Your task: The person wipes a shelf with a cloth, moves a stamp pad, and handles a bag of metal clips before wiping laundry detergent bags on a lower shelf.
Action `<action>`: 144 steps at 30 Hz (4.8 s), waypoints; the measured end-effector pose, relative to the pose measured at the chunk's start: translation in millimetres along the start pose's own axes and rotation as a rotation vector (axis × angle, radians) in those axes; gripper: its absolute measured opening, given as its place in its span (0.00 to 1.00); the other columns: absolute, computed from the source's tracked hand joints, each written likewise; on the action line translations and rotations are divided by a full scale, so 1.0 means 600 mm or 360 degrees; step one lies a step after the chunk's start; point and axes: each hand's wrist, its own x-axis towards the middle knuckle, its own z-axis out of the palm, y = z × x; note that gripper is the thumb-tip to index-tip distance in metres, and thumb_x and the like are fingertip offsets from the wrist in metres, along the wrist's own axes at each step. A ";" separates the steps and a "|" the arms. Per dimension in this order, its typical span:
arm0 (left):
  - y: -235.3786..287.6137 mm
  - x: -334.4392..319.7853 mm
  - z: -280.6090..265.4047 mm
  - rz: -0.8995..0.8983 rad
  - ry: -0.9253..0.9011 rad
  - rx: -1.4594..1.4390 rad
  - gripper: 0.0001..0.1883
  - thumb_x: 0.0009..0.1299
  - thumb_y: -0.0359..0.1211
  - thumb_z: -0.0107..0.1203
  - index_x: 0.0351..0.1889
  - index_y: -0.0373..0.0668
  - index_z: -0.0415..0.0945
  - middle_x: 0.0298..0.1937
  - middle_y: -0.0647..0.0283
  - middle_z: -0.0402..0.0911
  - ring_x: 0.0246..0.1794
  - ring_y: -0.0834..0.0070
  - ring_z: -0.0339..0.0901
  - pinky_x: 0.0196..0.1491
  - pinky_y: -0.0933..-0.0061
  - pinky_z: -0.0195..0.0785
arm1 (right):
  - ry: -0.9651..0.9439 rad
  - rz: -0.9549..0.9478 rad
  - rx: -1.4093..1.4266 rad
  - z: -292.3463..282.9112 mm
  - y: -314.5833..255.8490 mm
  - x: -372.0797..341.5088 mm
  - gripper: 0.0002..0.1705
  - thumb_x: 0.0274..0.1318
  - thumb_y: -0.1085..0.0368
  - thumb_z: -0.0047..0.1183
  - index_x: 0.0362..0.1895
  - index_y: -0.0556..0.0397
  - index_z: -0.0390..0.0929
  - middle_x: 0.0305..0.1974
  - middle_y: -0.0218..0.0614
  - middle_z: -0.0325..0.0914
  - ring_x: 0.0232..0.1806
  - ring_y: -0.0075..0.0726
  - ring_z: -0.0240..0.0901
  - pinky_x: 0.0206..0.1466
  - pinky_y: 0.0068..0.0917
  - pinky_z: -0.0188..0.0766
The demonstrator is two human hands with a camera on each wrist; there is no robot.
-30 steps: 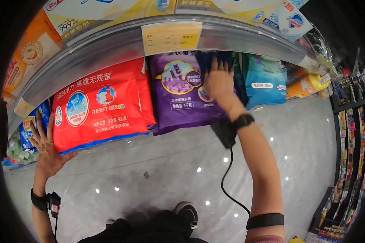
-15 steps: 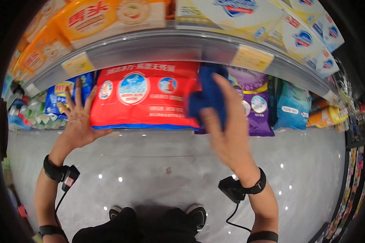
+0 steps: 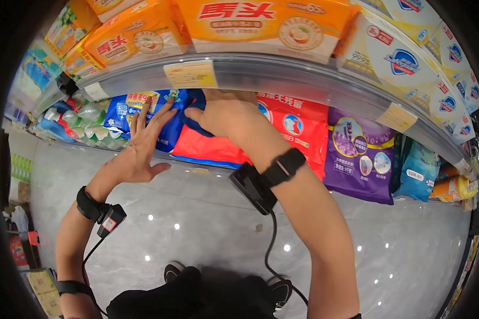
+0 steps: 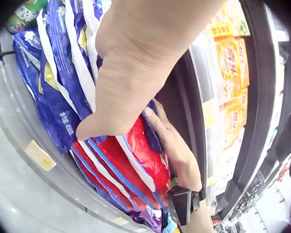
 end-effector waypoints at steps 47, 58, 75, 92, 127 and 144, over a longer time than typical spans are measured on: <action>-0.105 -0.092 0.123 0.0112 0.0584 0.0073 0.41 0.51 0.26 0.55 0.66 0.35 0.52 0.72 0.53 0.45 0.71 0.51 0.44 0.69 0.48 0.36 | -0.0420 -0.0442 -0.0071 -0.029 -0.090 -0.005 0.25 0.50 0.75 0.48 0.53 0.41 0.73 0.61 0.41 0.63 0.64 0.47 0.56 0.67 0.40 0.51; -0.076 -0.071 0.110 0.0094 0.0935 -0.0147 0.37 0.48 0.28 0.61 0.60 0.36 0.62 0.66 0.52 0.56 0.68 0.51 0.50 0.67 0.41 0.35 | -0.0161 0.0036 -0.0522 -0.098 0.003 -0.205 0.25 0.48 0.72 0.52 0.54 0.44 0.71 0.61 0.47 0.60 0.63 0.56 0.54 0.63 0.43 0.52; 0.087 0.092 0.069 0.0662 0.0436 0.0079 0.51 0.44 0.29 0.67 0.68 0.38 0.49 0.70 0.55 0.49 0.71 0.61 0.46 0.71 0.56 0.36 | -0.0214 -0.0023 -0.0338 -0.164 0.077 -0.322 0.35 0.39 0.79 0.52 0.56 0.37 0.70 0.58 0.43 0.64 0.59 0.49 0.60 0.60 0.40 0.59; 0.170 0.169 0.055 0.0515 0.0410 0.0314 0.46 0.61 0.56 0.48 0.67 0.32 0.49 0.65 0.41 0.52 0.66 0.44 0.48 0.66 0.49 0.37 | 0.0212 0.0661 -0.0418 -0.268 0.489 -0.519 0.26 0.62 0.48 0.38 0.63 0.36 0.62 0.66 0.41 0.55 0.69 0.51 0.45 0.66 0.56 0.39; 0.140 0.176 0.080 0.0653 0.0516 0.0259 0.42 0.65 0.62 0.33 0.67 0.37 0.51 0.68 0.48 0.53 0.68 0.51 0.49 0.67 0.51 0.38 | 0.1024 0.0997 -0.0747 -0.253 0.547 -0.610 0.20 0.51 0.64 0.46 0.52 0.47 0.71 0.55 0.53 0.65 0.58 0.61 0.58 0.63 0.48 0.49; 0.142 0.171 0.087 0.0565 0.0587 0.0249 0.43 0.64 0.65 0.32 0.66 0.40 0.52 0.67 0.50 0.56 0.68 0.53 0.50 0.69 0.48 0.33 | 0.1305 0.1227 -0.0574 -0.211 0.494 -0.609 0.20 0.44 0.68 0.47 0.46 0.49 0.72 0.50 0.53 0.68 0.56 0.58 0.60 0.63 0.52 0.49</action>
